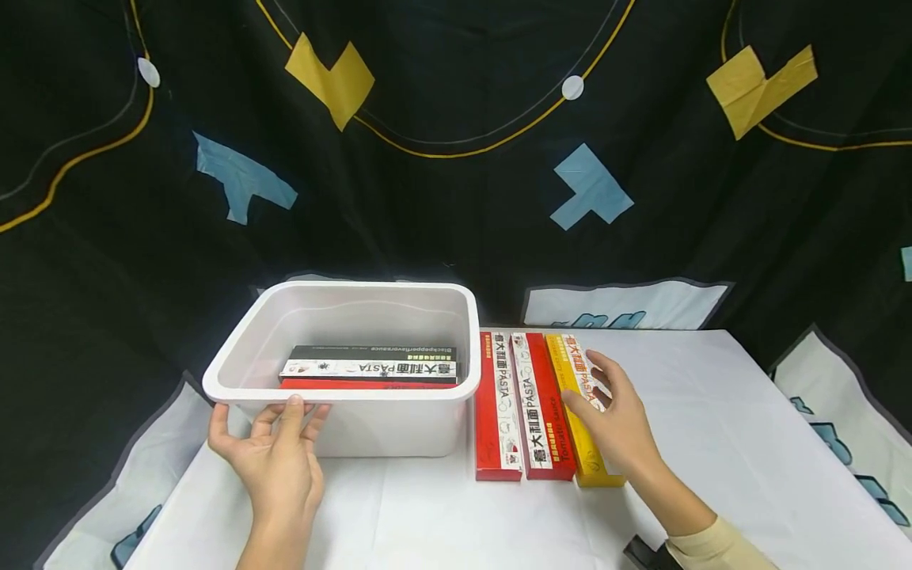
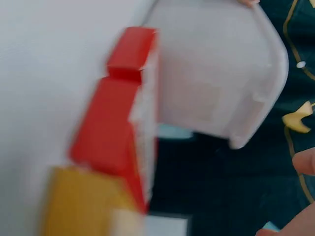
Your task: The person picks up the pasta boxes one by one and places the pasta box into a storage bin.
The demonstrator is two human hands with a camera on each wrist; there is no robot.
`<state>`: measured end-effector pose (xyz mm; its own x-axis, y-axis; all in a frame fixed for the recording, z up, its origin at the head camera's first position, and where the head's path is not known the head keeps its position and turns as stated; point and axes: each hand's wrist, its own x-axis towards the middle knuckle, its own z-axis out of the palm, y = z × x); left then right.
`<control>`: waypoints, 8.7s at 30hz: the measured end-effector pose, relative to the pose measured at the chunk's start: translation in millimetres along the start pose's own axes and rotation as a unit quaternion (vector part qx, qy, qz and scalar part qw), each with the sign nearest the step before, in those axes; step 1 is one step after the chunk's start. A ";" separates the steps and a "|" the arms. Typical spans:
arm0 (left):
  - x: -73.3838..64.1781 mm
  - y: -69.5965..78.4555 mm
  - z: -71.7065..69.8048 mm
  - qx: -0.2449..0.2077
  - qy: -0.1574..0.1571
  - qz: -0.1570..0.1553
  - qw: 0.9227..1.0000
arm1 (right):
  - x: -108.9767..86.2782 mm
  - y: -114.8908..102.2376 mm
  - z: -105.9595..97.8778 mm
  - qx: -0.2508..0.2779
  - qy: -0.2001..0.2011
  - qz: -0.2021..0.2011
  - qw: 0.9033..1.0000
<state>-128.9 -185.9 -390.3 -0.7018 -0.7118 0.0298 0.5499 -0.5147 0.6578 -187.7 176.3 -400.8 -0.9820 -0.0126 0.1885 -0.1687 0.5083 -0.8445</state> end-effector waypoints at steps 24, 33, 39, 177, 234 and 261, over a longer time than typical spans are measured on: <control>0.7 -0.7 1.5 0.019 -0.003 -0.010 1.000 | -24.4 73.9 2.5 -0.240 -0.086 0.072 0.964; 2.8 0.3 1.0 0.015 -0.005 -0.010 1.000 | -22.7 82.3 10.2 -0.288 -0.058 0.053 0.954; 3.1 0.0 0.3 0.011 0.001 -0.009 1.000 | -24.9 90.4 16.7 -0.313 -0.015 0.013 0.950; 3.3 1.6 -2.3 0.031 0.004 -0.013 0.999 | 82.7 -81.3 64.3 -0.140 0.003 -0.219 0.966; 2.0 1.8 -1.0 0.047 -0.009 -0.017 0.999 | -8.2 51.4 59.6 -0.317 -0.082 -0.017 0.945; 0.0 -0.2 -3.6 0.033 -0.003 -0.017 0.999 | -4.1 42.7 -35.1 0.107 0.043 0.105 0.988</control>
<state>-127.4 -187.6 -393.2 -0.7229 -0.6909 0.0106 0.4947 -0.5067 0.7060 -187.9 228.3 -420.1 -0.9879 0.1515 0.0323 0.0146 0.2986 -0.9543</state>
